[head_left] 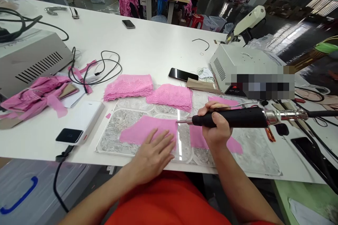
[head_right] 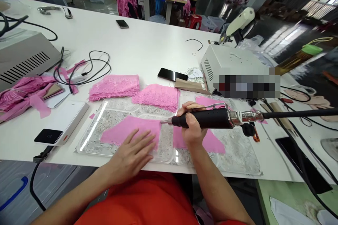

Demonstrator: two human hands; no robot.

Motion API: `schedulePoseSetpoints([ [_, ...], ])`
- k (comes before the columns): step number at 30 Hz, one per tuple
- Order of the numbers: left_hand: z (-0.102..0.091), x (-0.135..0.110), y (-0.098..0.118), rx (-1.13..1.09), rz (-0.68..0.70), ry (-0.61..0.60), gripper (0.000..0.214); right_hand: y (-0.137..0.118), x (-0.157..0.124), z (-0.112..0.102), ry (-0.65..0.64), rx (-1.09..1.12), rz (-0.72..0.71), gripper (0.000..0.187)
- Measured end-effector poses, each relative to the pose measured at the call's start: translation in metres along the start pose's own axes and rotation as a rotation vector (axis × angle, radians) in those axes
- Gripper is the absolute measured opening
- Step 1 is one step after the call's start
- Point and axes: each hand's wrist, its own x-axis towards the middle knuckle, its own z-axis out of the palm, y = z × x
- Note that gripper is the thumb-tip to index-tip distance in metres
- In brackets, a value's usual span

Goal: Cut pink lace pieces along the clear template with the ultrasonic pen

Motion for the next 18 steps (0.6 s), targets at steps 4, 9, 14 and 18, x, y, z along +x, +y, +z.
schedulePoseSetpoints([
  [4,0.011,0.001,0.01,-0.037,0.016,-0.031,0.029,0.004,0.002,-0.002,0.073,0.018,0.026,0.01],
  [9,0.011,0.0,0.007,-0.017,0.059,-0.034,0.028,0.003,0.004,-0.003,0.123,0.056,0.066,0.01],
  [14,0.01,-0.002,0.008,-0.014,0.109,0.041,0.027,-0.007,0.0,-0.009,0.116,0.106,0.104,0.012],
  [18,0.01,-0.002,0.008,-0.015,0.133,0.064,0.025,-0.013,-0.008,-0.013,0.041,0.101,0.11,0.013],
])
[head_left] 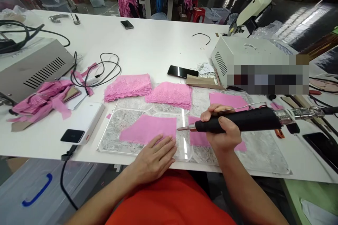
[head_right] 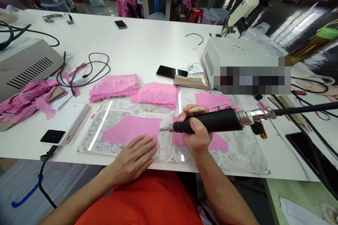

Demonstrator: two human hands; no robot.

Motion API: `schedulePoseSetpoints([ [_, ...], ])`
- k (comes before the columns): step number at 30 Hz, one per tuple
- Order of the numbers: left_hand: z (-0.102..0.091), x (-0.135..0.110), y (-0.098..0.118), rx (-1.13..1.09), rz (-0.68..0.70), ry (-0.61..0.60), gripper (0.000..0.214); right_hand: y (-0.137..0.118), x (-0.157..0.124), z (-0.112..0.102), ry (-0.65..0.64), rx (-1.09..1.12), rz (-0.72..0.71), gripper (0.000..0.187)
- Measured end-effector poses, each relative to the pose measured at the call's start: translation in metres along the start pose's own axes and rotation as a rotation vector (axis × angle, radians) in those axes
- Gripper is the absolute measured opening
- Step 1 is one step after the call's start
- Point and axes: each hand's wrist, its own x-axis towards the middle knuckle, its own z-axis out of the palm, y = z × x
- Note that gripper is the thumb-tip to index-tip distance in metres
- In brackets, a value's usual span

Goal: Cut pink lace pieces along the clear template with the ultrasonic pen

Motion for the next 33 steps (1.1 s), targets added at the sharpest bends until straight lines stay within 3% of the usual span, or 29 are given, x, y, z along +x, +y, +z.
schedulePoseSetpoints([
  [33,0.0003,-0.0019,0.0013,-0.001,0.004,-0.013,0.024,0.0044,-0.0022,0.0006,-0.081,-0.069,-0.072,0.01],
])
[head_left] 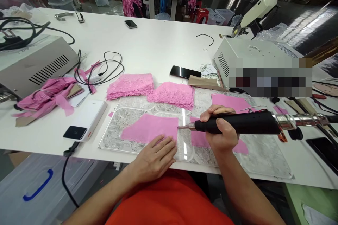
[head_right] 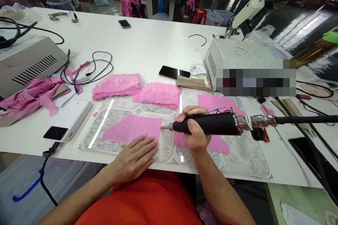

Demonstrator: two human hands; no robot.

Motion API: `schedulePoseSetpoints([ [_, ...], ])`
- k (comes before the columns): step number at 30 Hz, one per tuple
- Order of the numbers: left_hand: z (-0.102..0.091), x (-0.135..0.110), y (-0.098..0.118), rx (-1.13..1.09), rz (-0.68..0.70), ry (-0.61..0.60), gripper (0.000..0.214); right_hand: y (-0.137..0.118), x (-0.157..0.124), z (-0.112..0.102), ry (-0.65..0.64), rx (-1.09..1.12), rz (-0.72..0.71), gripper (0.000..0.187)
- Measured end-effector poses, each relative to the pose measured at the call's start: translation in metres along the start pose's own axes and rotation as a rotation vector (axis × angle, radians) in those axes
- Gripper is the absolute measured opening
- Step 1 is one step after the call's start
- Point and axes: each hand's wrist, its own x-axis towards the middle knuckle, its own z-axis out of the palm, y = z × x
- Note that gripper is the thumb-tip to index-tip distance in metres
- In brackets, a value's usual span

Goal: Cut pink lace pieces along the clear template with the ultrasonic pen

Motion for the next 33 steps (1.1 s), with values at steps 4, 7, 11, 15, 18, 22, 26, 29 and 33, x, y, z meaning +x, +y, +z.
schedulePoseSetpoints([
  [4,0.001,-0.001,0.0,0.0,0.005,-0.003,0.025,-0.006,-0.005,-0.003,-0.048,0.025,0.011,0.013],
  [7,0.001,-0.002,0.0,-0.001,0.006,-0.008,0.025,-0.008,-0.009,-0.004,-0.081,0.023,0.01,0.013],
  [11,0.001,-0.002,0.0,0.0,0.0,-0.017,0.026,-0.007,-0.012,-0.002,-0.092,0.023,0.022,0.013],
  [15,0.001,-0.001,0.0,0.0,0.0,-0.013,0.025,-0.005,-0.012,-0.002,-0.113,0.006,0.022,0.011],
  [18,0.001,-0.001,0.0,-0.005,0.004,-0.011,0.025,-0.005,-0.013,0.0,-0.121,-0.002,0.021,0.008],
  [22,-0.001,-0.001,0.0,-0.017,-0.007,-0.003,0.025,-0.006,-0.011,-0.001,-0.099,0.007,0.03,0.01],
  [26,-0.003,0.005,0.005,-0.026,-0.02,0.019,0.024,-0.013,0.003,-0.014,-0.023,0.015,-0.014,0.013],
  [29,0.0,0.02,0.014,-0.006,-0.008,0.047,0.021,-0.019,0.018,-0.028,0.044,-0.015,-0.078,0.014],
  [33,0.016,0.046,0.022,0.062,-0.054,0.068,0.021,-0.02,0.032,-0.041,0.094,-0.05,-0.083,0.014],
])
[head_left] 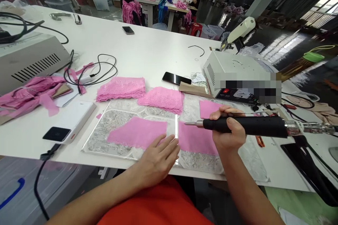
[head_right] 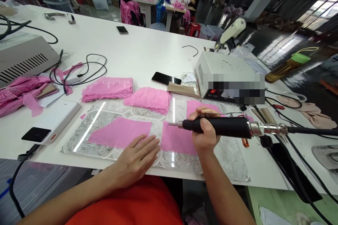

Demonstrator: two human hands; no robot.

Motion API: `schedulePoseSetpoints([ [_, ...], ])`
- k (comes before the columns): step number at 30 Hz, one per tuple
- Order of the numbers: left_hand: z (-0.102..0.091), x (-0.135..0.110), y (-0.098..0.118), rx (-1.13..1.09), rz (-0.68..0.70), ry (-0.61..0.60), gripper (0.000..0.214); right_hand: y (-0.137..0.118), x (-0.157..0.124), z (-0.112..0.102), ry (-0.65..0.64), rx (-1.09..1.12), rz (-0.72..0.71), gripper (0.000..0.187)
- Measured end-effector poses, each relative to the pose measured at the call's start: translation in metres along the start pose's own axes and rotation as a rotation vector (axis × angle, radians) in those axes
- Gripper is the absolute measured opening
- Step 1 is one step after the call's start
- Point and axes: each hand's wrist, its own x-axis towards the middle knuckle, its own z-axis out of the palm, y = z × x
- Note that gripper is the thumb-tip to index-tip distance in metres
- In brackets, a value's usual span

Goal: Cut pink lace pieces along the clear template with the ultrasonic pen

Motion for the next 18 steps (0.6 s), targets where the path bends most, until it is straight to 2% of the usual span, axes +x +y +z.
schedulePoseSetpoints([
  [5,0.03,0.018,0.004,0.063,-0.05,-0.063,0.022,0.01,0.003,-0.002,-0.028,0.021,0.015,0.014],
  [8,0.04,0.024,0.003,0.095,-0.094,-0.1,0.026,0.013,0.003,-0.001,-0.045,0.029,0.032,0.013],
  [18,0.048,0.029,0.002,0.086,-0.166,-0.155,0.031,0.017,0.005,-0.006,-0.07,0.088,0.068,0.014],
])
